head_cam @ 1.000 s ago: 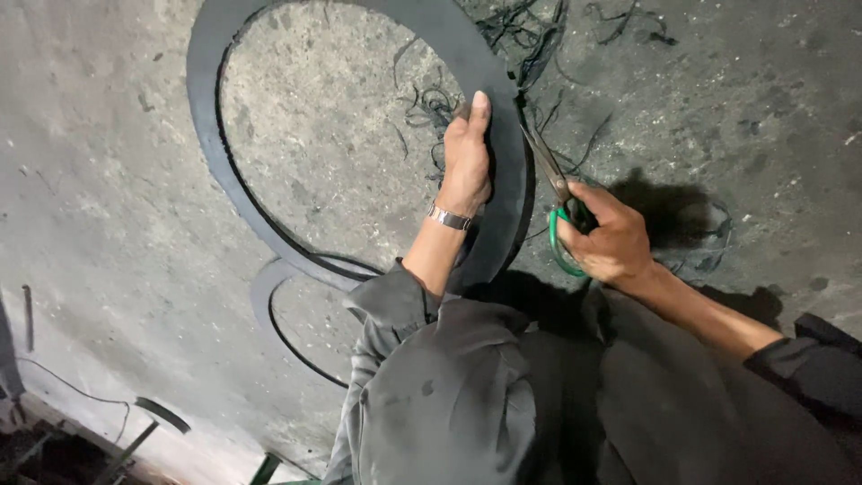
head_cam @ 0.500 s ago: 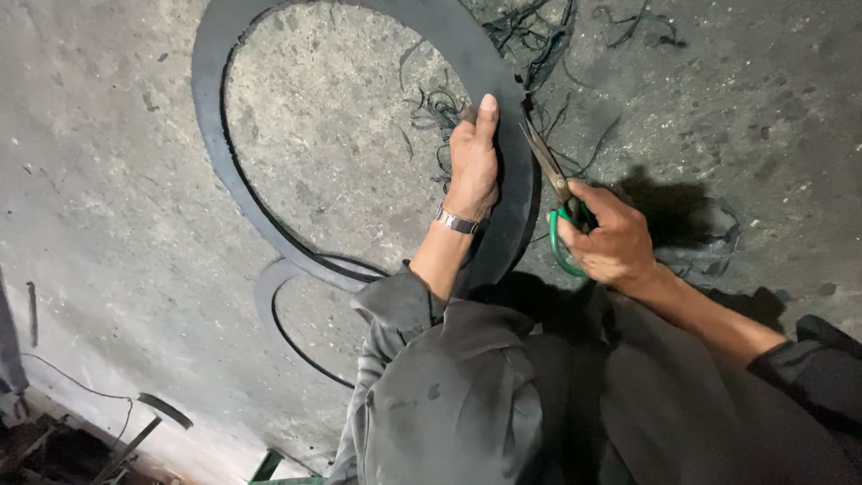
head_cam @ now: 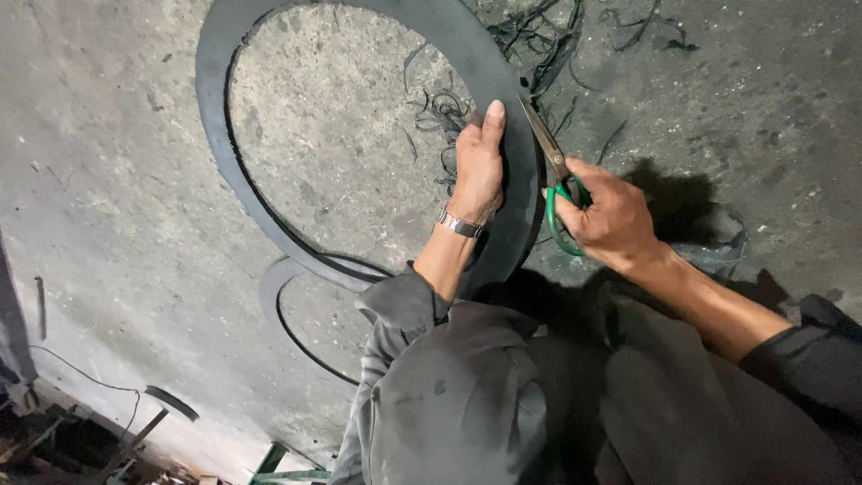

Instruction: The person trims excess rubber material from the edges of a large ring using snips.

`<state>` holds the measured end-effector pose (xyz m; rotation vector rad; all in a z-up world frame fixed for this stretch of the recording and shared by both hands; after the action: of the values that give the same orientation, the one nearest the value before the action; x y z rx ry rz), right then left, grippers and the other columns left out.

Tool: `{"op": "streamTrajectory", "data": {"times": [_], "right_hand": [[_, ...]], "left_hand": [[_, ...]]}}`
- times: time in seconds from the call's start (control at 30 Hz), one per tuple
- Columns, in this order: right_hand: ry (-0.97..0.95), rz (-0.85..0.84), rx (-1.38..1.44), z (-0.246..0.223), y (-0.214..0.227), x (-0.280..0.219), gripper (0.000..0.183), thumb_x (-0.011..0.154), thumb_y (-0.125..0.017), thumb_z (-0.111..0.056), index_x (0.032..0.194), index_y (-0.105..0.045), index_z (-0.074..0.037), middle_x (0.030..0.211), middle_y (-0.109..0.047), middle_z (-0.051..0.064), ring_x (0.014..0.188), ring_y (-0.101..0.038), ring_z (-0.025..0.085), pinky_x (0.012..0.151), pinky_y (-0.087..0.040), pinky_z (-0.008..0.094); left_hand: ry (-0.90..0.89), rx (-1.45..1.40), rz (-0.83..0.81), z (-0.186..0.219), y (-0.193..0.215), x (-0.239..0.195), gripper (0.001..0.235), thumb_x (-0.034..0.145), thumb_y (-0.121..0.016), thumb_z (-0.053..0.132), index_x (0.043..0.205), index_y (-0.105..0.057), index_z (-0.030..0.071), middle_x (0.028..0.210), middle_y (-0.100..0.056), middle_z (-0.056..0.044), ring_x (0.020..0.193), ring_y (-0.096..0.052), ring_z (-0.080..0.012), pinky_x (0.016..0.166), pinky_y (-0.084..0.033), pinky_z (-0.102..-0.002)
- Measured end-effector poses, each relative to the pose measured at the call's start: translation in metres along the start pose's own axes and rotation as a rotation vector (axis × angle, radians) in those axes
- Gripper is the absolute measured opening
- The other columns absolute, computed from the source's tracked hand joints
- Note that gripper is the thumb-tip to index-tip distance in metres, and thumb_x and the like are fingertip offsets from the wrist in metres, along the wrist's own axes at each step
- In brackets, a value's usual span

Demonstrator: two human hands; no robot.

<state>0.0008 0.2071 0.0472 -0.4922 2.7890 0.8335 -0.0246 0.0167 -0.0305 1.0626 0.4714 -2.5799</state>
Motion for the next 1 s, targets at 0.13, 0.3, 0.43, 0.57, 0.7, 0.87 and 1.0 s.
{"op": "streamTrajectory", "data": {"times": [0.13,0.3,0.43,0.57,0.7,0.87,1.0], "right_hand": [[-0.042,-0.033,0.038,-0.021,0.012,0.018,0.047,0.096,-0.074,-0.028,0.128,-0.067,0.005,0.113,-0.071,0.028,0.104,-0.072,0.041,0.087,-0.058,0.043],[0.164,-0.073,-0.176,-0.027,0.014,0.042,0.029,0.094,-0.072,-0.024,0.116,-0.073,-0.006,0.108,-0.074,0.027,0.097,-0.074,0.040,0.081,-0.061,0.044],[0.602,0.016,-0.412,-0.025,0.003,0.050,0.020,0.103,-0.071,-0.019,0.115,-0.075,-0.004,0.111,-0.075,0.027,0.087,-0.076,0.032,0.069,-0.063,0.036],[0.315,-0.143,-0.237,-0.022,0.014,0.086,0.029,0.104,-0.071,-0.022,0.127,-0.069,-0.006,0.096,-0.076,0.024,0.069,-0.072,0.024,0.051,-0.055,0.031],[-0.060,-0.328,0.060,-0.005,0.014,0.105,0.044,0.099,-0.070,-0.028,0.135,-0.067,-0.003,0.079,-0.075,0.019,0.057,-0.068,0.019,0.043,-0.051,0.032],[-0.098,-0.418,-0.053,-0.010,0.009,0.134,0.047,0.101,-0.067,-0.029,0.140,-0.063,-0.003,0.082,-0.073,0.020,0.055,-0.067,0.023,0.042,-0.055,0.035],[-0.150,-0.473,-0.085,-0.007,0.004,0.155,0.046,0.101,-0.066,-0.030,0.141,-0.063,-0.008,0.084,-0.073,0.021,0.057,-0.069,0.026,0.045,-0.057,0.039]], "left_hand": [[-0.007,0.036,-0.039,-0.014,0.012,0.005,0.042,0.109,-0.060,0.034,0.113,-0.066,-0.007,0.101,-0.070,-0.007,0.083,-0.061,-0.0123,0.074,-0.053,-0.030],[0.013,0.035,-0.048,-0.001,0.003,-0.001,0.042,0.110,-0.060,0.033,0.116,-0.064,-0.009,0.103,-0.071,-0.008,0.085,-0.063,-0.0118,0.075,-0.053,-0.029],[0.010,-0.029,-0.095,0.004,-0.001,-0.003,0.039,0.107,-0.059,0.032,0.122,-0.062,-0.004,0.108,-0.071,-0.006,0.090,-0.065,-0.0106,0.081,-0.055,-0.027],[0.015,-0.034,-0.116,0.000,0.002,-0.002,0.040,0.110,-0.059,0.032,0.124,-0.062,-0.006,0.107,-0.070,-0.007,0.088,-0.063,-0.0115,0.078,-0.054,-0.028],[0.010,-0.027,-0.108,0.013,-0.003,-0.005,0.038,0.107,-0.058,0.031,0.123,-0.061,-0.002,0.107,-0.071,-0.004,0.090,-0.064,-0.0084,0.080,-0.054,-0.025],[0.029,0.032,-0.143,0.003,0.005,-0.007,0.038,0.109,-0.062,0.035,0.115,-0.065,-0.002,0.091,-0.064,0.004,0.072,-0.053,-0.0038,0.060,-0.044,-0.023],[0.042,0.061,-0.146,0.004,0.009,-0.005,0.038,0.110,-0.062,0.035,0.112,-0.065,-0.002,0.087,-0.062,0.004,0.069,-0.051,-0.0039,0.057,-0.043,-0.023]]}}
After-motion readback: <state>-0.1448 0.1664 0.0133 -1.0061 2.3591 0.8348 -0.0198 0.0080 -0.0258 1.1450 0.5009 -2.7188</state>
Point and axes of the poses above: each hand's wrist, its own x-axis towards the middle knuckle, its own y-axis out of the back of the hand, z = x × y, the point moved 8 cm from there along x, towards the middle knuckle
